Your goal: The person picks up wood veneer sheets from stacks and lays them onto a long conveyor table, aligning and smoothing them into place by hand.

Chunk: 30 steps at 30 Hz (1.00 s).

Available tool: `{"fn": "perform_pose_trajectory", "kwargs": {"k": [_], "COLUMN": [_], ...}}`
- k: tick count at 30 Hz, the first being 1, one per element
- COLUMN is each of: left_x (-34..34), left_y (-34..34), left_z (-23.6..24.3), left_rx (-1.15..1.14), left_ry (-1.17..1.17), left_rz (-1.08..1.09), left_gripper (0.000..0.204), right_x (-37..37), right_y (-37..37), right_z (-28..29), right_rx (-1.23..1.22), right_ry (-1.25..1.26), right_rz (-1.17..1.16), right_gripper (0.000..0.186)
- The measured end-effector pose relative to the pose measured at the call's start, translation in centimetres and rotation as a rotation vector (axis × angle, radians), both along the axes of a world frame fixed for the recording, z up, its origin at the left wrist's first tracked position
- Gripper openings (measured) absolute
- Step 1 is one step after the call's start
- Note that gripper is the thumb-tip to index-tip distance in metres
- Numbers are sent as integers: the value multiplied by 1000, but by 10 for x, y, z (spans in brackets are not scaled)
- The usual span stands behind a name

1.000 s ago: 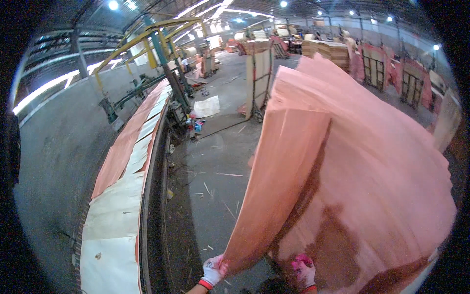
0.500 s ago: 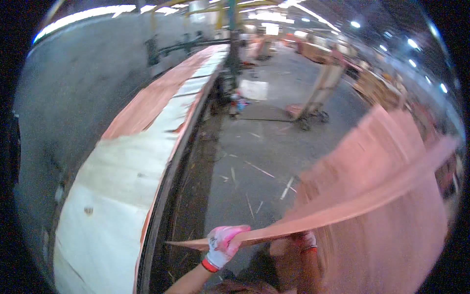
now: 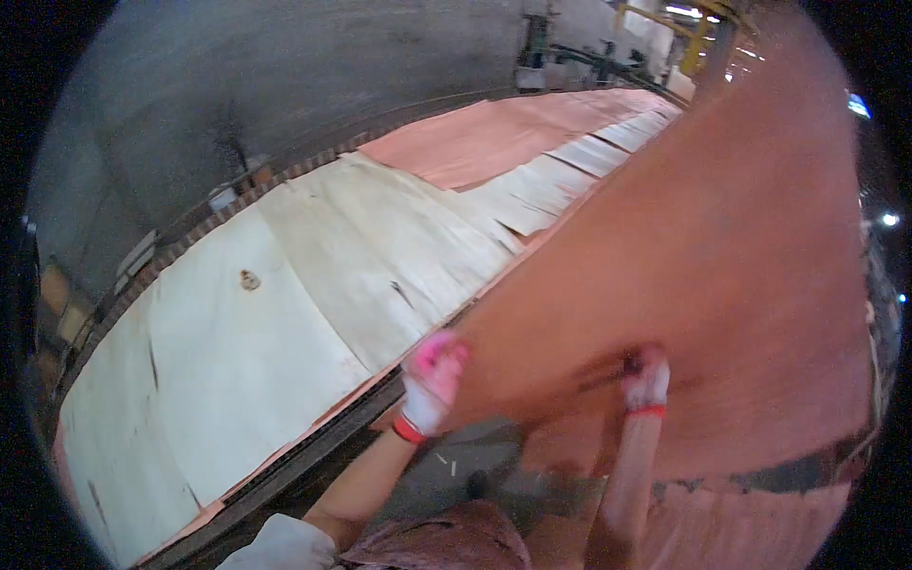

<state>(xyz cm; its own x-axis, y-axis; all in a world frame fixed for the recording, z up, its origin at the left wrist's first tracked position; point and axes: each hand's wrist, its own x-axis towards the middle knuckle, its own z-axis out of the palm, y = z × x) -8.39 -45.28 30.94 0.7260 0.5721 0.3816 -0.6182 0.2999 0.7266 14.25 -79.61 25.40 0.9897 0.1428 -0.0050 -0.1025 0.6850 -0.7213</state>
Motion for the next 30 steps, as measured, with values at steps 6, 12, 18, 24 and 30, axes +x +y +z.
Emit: {"fn": "perform_pose_trajectory", "kwargs": {"k": [6, 12, 18, 24, 30], "left_x": [-5, -57, -71, -75, -116], "left_y": [187, 316, 329, 426, 465], "left_z": [35, 41, 21, -68, -209], "left_rx": [-82, -468, -518, -984, -688], "left_ry": [340, -118, 195, 136, 350], "left_rz": [721, 537, 824, 830, 677], "left_gripper": [46, 56, 64, 66, 57], "right_x": [13, -9, -55, -42, -39], "right_y": [290, 384, 389, 409, 495], "right_z": [228, 177, 49, -18, -59], "right_rx": [-443, -660, -985, -731, -423], "right_ry": [-862, -638, -257, 126, 595], "right_rz": [580, 1485, 1854, 1782, 1323], "right_gripper": [43, 39, 42, 52, 51]}}
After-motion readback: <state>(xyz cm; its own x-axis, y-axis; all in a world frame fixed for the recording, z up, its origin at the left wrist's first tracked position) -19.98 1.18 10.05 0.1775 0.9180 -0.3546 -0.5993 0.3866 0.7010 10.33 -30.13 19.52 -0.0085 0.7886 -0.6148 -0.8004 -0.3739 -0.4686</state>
